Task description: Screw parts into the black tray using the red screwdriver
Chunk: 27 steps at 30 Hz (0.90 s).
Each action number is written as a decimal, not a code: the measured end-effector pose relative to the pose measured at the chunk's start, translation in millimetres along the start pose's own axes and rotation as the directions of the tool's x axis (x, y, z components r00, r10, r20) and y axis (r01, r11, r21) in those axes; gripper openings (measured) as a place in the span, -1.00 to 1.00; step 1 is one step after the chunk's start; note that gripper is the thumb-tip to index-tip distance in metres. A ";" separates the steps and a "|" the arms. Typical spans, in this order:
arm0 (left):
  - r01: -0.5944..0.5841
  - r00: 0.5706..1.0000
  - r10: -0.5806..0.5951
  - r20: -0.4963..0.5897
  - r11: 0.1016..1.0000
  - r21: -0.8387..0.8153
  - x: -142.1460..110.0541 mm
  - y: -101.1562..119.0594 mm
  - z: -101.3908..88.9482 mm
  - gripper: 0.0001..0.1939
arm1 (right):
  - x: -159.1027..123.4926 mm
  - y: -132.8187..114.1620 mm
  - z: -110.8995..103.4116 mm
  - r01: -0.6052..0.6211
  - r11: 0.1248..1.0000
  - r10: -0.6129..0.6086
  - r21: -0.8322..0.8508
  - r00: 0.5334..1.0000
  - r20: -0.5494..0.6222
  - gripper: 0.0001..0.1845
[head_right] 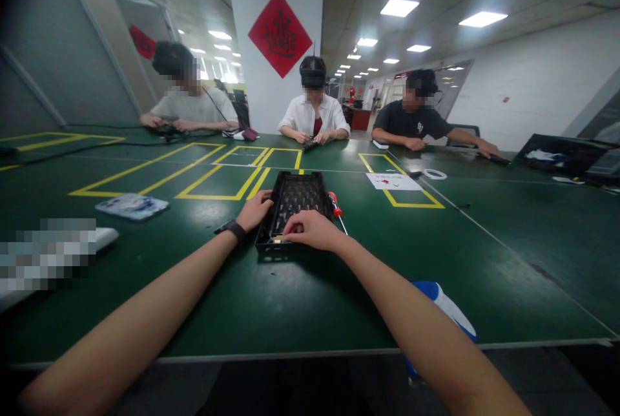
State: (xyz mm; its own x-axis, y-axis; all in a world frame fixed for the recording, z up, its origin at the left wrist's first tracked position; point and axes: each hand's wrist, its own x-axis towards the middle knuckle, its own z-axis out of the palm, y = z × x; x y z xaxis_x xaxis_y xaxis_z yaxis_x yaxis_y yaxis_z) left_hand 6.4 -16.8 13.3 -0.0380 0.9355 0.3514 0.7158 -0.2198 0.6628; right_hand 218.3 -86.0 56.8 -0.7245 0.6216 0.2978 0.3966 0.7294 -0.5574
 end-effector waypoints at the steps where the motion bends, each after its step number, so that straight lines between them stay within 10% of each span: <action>1: -0.002 1.000 0.002 0.001 1.000 0.002 0.1 -0.2 0.0 -0.55 | 0.2 0.4 0.3 -0.003 1.000 0.003 0.001 1.000 0.001 -0.76; 27: -0.021 1.000 0.021 -0.005 1.000 0.008 1.6 -3.8 1.7 -0.56 | -0.9 1.5 0.4 -0.035 0.998 0.032 0.059 0.999 0.042 -0.75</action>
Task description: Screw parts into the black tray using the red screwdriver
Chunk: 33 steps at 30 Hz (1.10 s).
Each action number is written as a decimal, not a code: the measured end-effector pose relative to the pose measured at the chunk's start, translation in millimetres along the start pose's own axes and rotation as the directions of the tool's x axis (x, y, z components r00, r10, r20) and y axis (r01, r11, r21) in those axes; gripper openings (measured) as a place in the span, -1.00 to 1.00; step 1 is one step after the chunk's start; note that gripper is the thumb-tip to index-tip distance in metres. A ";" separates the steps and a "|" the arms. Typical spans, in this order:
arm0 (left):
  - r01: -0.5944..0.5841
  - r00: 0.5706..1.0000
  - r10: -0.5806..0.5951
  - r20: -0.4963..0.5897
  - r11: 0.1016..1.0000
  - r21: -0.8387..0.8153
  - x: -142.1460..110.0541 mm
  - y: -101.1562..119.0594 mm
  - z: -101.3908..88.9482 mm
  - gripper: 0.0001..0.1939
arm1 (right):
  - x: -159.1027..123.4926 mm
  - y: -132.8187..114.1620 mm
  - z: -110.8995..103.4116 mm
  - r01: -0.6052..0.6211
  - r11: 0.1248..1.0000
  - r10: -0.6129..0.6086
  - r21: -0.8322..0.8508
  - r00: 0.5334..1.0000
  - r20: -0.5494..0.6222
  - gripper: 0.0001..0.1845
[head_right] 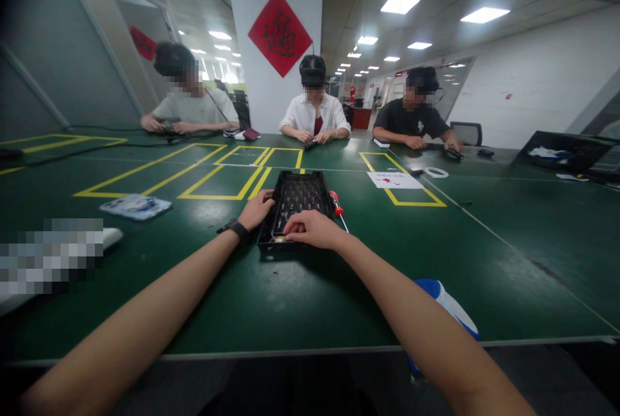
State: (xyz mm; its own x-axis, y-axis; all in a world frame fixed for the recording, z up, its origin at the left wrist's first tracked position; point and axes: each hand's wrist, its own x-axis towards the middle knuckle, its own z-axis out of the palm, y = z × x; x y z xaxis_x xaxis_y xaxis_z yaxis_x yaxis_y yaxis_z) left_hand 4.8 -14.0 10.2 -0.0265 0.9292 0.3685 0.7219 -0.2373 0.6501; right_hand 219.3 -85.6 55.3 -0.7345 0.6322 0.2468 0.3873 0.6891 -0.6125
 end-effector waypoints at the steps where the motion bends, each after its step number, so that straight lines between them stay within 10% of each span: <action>1: 0.002 1.000 -0.002 0.001 1.000 -0.001 0.1 -0.2 0.0 -0.56 | 0.1 -0.3 -0.3 0.000 1.000 0.000 0.004 1.000 0.007 -0.75; 33: 0.025 1.000 -0.025 0.017 1.000 -0.009 -3.8 8.1 -3.9 -0.55 | -1.3 -4.0 0.7 0.010 0.999 -0.008 0.032 0.999 -0.054 -0.68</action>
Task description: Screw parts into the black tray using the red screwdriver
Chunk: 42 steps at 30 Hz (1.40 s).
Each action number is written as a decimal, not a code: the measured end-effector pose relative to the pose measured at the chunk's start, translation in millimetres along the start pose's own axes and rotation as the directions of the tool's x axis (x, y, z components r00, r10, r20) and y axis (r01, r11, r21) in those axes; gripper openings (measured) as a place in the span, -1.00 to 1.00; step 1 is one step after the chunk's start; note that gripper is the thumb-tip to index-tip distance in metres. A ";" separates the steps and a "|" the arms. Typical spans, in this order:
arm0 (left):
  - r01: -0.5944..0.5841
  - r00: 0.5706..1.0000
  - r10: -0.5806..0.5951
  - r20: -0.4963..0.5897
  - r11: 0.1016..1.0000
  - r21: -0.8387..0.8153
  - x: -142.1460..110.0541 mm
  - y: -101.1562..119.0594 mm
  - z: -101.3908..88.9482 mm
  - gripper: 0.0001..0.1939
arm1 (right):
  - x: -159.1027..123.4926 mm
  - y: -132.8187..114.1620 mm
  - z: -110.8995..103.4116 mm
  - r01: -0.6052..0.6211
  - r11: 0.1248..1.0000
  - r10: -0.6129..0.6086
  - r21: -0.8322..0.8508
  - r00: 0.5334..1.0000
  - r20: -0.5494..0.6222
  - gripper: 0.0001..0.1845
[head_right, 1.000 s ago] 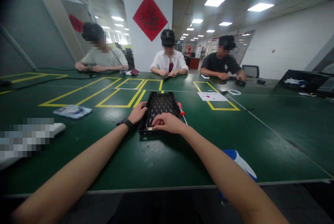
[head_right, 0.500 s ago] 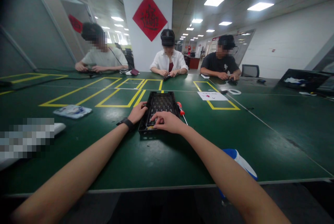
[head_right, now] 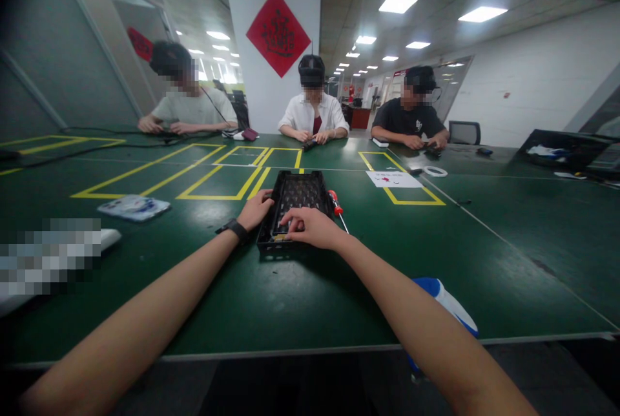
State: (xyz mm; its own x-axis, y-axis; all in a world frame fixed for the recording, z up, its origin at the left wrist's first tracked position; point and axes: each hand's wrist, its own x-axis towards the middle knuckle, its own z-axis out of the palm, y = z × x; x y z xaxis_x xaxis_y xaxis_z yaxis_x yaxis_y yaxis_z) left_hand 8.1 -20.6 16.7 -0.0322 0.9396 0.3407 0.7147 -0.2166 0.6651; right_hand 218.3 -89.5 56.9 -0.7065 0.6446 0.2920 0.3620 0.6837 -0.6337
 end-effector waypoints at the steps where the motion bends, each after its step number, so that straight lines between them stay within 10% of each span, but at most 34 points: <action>1: 0.000 1.000 0.000 -0.002 1.000 -0.002 0.0 0.0 0.1 -0.55 | -0.1 -0.1 -0.1 -0.006 1.000 0.006 0.003 1.000 0.003 -0.68; 42: -0.022 1.000 0.022 -0.005 1.000 0.007 3.6 -5.4 2.9 -0.56 | 0.2 6.0 2.6 -0.022 0.999 0.022 0.045 1.000 0.002 -0.63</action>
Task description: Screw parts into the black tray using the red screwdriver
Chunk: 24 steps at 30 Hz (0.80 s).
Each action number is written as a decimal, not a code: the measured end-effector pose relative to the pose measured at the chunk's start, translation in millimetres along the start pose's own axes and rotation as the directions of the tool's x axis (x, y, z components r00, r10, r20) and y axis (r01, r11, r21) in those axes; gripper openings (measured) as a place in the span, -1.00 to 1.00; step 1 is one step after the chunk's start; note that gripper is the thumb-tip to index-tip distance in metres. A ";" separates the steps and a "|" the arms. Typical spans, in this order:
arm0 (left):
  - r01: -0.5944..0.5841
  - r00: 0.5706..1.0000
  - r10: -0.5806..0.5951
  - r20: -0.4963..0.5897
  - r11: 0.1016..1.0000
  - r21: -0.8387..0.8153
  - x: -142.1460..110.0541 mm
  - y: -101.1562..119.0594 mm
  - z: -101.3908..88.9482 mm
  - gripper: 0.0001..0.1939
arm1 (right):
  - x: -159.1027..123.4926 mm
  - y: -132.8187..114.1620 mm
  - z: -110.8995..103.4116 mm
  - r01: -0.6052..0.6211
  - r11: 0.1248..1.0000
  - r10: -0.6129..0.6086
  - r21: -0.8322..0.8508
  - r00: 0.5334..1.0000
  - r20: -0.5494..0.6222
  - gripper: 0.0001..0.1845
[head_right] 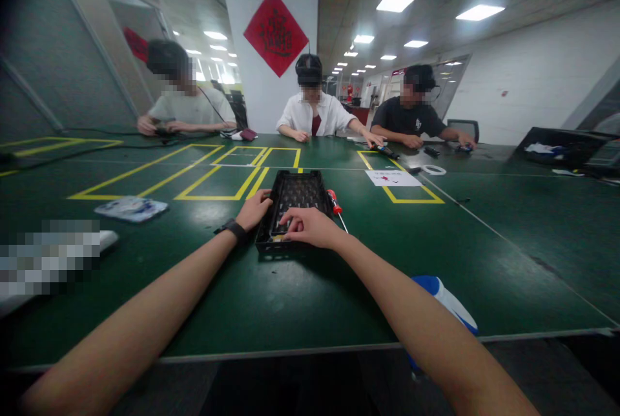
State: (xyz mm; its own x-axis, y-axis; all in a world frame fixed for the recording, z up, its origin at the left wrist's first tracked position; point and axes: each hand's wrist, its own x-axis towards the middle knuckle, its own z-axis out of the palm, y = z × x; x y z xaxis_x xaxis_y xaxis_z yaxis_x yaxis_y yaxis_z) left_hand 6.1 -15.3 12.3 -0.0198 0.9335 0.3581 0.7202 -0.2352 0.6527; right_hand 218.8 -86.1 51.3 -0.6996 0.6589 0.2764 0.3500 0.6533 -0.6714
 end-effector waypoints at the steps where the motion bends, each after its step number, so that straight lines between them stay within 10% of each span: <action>1: 0.002 1.000 -0.002 0.000 1.000 0.005 -0.1 0.3 0.0 -0.56 | -0.1 0.0 0.0 -0.002 1.000 0.002 0.006 1.000 0.005 -0.63; 24: 0.013 1.000 -0.013 -0.009 0.999 -0.032 0.6 -0.3 1.2 -0.56 | 0.2 -1.7 -0.7 -0.027 1.000 0.027 -0.003 1.000 0.000 -0.65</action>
State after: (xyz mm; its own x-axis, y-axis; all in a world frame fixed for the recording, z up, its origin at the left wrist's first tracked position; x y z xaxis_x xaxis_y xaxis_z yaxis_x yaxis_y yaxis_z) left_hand 6.7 -14.4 11.5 -0.0354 0.9340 0.3555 0.6976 -0.2316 0.6780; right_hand 218.5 -86.8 53.1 -0.6898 0.6762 0.2587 0.3705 0.6366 -0.6764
